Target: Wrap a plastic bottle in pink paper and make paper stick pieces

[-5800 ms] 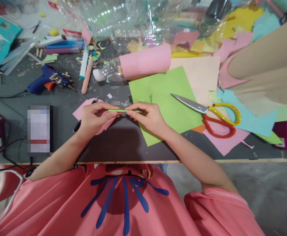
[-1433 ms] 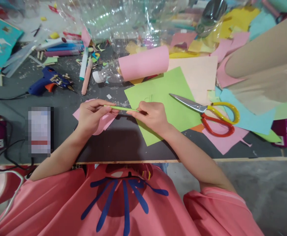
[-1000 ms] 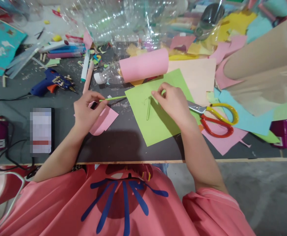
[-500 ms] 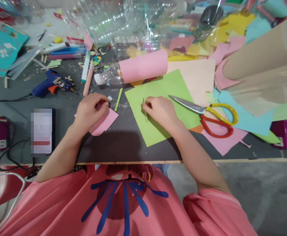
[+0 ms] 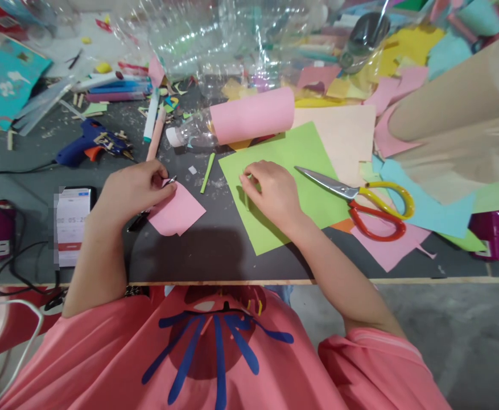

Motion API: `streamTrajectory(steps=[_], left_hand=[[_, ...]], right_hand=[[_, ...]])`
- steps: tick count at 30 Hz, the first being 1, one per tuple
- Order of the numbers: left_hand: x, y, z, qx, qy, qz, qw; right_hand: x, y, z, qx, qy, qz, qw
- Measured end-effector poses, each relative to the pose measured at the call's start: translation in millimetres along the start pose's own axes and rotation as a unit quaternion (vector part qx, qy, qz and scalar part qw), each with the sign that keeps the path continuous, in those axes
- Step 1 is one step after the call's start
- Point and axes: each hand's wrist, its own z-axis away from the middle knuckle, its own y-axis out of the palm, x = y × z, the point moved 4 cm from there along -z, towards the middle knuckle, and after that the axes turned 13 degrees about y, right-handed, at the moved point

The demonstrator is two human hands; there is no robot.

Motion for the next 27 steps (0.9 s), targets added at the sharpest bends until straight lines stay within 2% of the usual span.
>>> streamTrajectory(steps=[5, 10, 14, 21, 24, 27], left_hand=[[0, 5.2, -3, 0.025, 0.042, 0.036, 0.998], [2, 7.1, -6, 0.005, 0.024, 0.055, 0.998], [0, 5.9, -6, -0.011, 0.001, 0.054, 0.998], [2, 5.4, -6, -0.094, -0.017, 0.058, 0.994], [-3, 2.5, -5, -0.144, 0.022, 0.096, 0.985], [-14, 1.3, -3, -0.143, 0.100, 0.201, 0.964]], right_hand=[[16, 12, 11, 0.031, -0.149, 0.030, 0.988], [44, 38, 46, 0.136, -0.309, 0.067, 0.939], [49, 54, 63, 0.171, -0.308, 0.106, 0.930], [46, 52, 60, 0.176, -0.297, 0.077, 0.935], [45, 42, 50, 0.176, -0.279, -0.004, 0.944], [42, 20, 34, 0.139, -0.245, -0.119, 0.952]])
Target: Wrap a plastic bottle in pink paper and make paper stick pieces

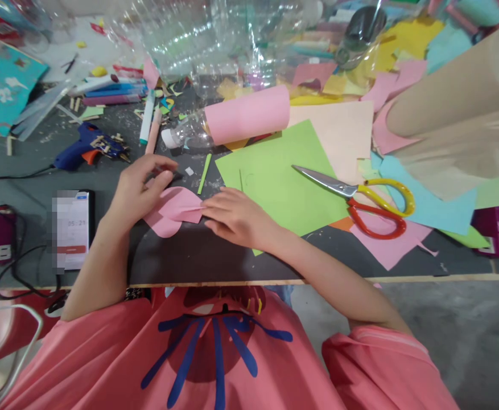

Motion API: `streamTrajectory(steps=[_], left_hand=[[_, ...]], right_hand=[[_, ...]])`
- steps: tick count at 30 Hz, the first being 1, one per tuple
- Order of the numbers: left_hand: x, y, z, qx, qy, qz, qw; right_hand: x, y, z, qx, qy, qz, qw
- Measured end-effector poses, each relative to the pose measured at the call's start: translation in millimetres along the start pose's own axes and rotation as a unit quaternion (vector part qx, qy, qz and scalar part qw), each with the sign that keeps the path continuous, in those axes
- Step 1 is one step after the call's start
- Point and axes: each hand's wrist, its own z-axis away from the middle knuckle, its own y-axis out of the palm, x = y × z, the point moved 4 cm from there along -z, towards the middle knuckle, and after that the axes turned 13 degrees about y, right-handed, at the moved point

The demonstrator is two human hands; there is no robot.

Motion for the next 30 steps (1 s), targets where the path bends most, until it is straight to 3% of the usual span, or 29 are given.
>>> streamTrajectory(steps=[4, 8, 10, 14, 17, 20, 23, 26, 30], left_hand=[[-14, 16.8, 3, 0.057, 0.035, 0.223, 0.972], [-24, 43.7, 8, 0.126, -0.018, 0.490, 0.862], [-27, 53.6, 10, 0.153, -0.060, 0.539, 0.826], [-29, 59.9, 12, 0.148, -0.116, 0.579, 0.793], [-24, 56.8, 10, 0.069, -0.145, 0.579, 0.799], [-17, 52.0, 9, -0.037, -0.160, 0.553, 0.817], [-15, 50.0, 8, -0.096, -0.143, 0.541, 0.823], [-20, 51.3, 8, -0.079, -0.121, 0.532, 0.834], [-26, 51.6, 9, -0.021, -0.088, 0.469, 0.878]], right_hand=[[-9, -31, -4, -0.082, 0.069, -0.133, 0.985], [-13, -37, -5, -0.058, 0.089, -0.260, 0.960], [-12, -35, -5, -0.031, 0.070, -0.294, 0.953], [-12, -33, -5, -0.021, 0.054, -0.312, 0.948], [-23, -28, -4, -0.054, 0.150, -0.354, 0.922], [-32, -12, -4, -0.010, 0.242, -0.429, 0.870], [-34, -4, -5, 0.010, 0.282, -0.446, 0.849], [-36, -9, -5, -0.034, 0.309, -0.425, 0.850], [-32, -21, -5, -0.046, 0.309, -0.387, 0.868]])
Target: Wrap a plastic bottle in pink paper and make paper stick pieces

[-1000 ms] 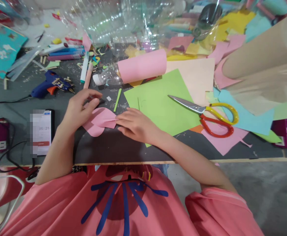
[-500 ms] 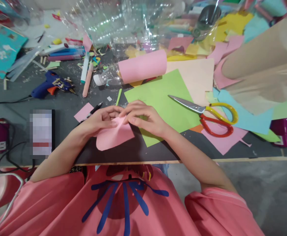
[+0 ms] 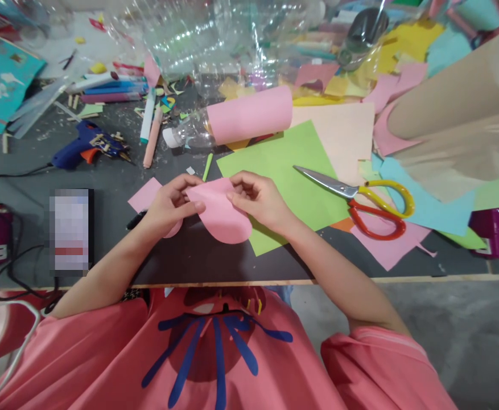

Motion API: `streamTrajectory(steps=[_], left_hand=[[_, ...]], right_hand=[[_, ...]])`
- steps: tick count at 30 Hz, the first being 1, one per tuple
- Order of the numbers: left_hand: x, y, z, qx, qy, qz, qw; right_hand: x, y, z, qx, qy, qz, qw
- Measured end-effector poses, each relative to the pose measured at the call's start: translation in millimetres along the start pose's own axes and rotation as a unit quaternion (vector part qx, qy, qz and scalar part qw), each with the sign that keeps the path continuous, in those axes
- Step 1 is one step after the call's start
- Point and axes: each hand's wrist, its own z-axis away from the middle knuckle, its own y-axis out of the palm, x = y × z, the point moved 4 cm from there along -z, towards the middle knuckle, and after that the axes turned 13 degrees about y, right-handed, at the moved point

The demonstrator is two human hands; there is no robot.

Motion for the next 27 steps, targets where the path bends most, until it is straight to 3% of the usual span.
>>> streamTrajectory(steps=[5, 8, 11, 13, 16, 19, 21, 23, 27], left_hand=[[5, 1.2, 4, 0.030, 0.006, -0.040, 0.999], [11, -3.6, 4, -0.032, 0.019, -0.007, 0.999], [11, -5.1, 3, -0.084, 0.045, 0.016, 0.995], [10, 0.1, 4, -0.070, 0.039, 0.009, 0.997], [8, 11.8, 9, -0.007, 0.020, -0.027, 0.999], [7, 15.8, 12, 0.058, 0.028, -0.062, 0.996], [3, 6.1, 11, 0.061, 0.065, -0.097, 0.991], [-6, -17.3, 5, -0.008, 0.125, -0.170, 0.977], [-38, -84.6, -1, -0.240, 0.199, -0.346, 0.885]], right_hand=[[-2, 2, -1, 0.035, 0.028, -0.024, 0.999], [-11, 5, -2, 0.021, 0.038, -0.085, 0.995], [-14, 20, 2, 0.080, 0.012, -0.004, 0.997], [-13, 31, 8, 0.128, -0.009, 0.074, 0.989], [-10, 39, 14, 0.158, -0.033, 0.064, 0.985], [-14, 36, 14, 0.133, 0.007, 0.017, 0.991], [-16, 29, 12, 0.088, 0.045, 0.014, 0.995], [-14, 22, 12, 0.058, 0.048, 0.025, 0.997], [-6, 11, 10, 0.017, 0.032, 0.032, 0.999]])
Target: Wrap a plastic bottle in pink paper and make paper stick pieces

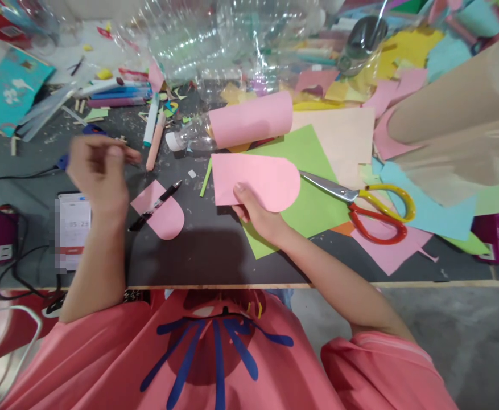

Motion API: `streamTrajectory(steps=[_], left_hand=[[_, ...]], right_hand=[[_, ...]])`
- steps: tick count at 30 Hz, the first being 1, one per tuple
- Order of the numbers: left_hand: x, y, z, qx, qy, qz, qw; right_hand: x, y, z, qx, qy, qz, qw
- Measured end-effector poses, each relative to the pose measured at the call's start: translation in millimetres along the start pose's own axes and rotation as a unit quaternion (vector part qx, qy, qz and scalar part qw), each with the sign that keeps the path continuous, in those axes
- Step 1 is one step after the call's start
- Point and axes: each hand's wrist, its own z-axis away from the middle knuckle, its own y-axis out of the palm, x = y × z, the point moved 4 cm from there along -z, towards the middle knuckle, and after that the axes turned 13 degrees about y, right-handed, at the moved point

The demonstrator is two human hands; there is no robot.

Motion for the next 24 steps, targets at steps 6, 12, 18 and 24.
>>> streamTrajectory(steps=[6, 12, 18, 24], left_hand=[[40, -44.5, -20, 0.132, -0.143, -0.302, 0.933], [54, -44.3, -16, 0.152, -0.213, -0.330, 0.907], [55, -40.1, -21, 0.085, -0.203, -0.361, 0.906], [34, -14.1, -21, -0.014, -0.052, -0.255, 0.965]], right_hand=[[-3, -9, -5, -0.044, -0.010, -0.047, 0.998], [-6, -11, -8, -0.051, 0.003, -0.084, 0.995], [-5, -12, -9, -0.078, 0.007, -0.109, 0.991], [-8, -15, -12, -0.090, 0.021, -0.131, 0.987]])
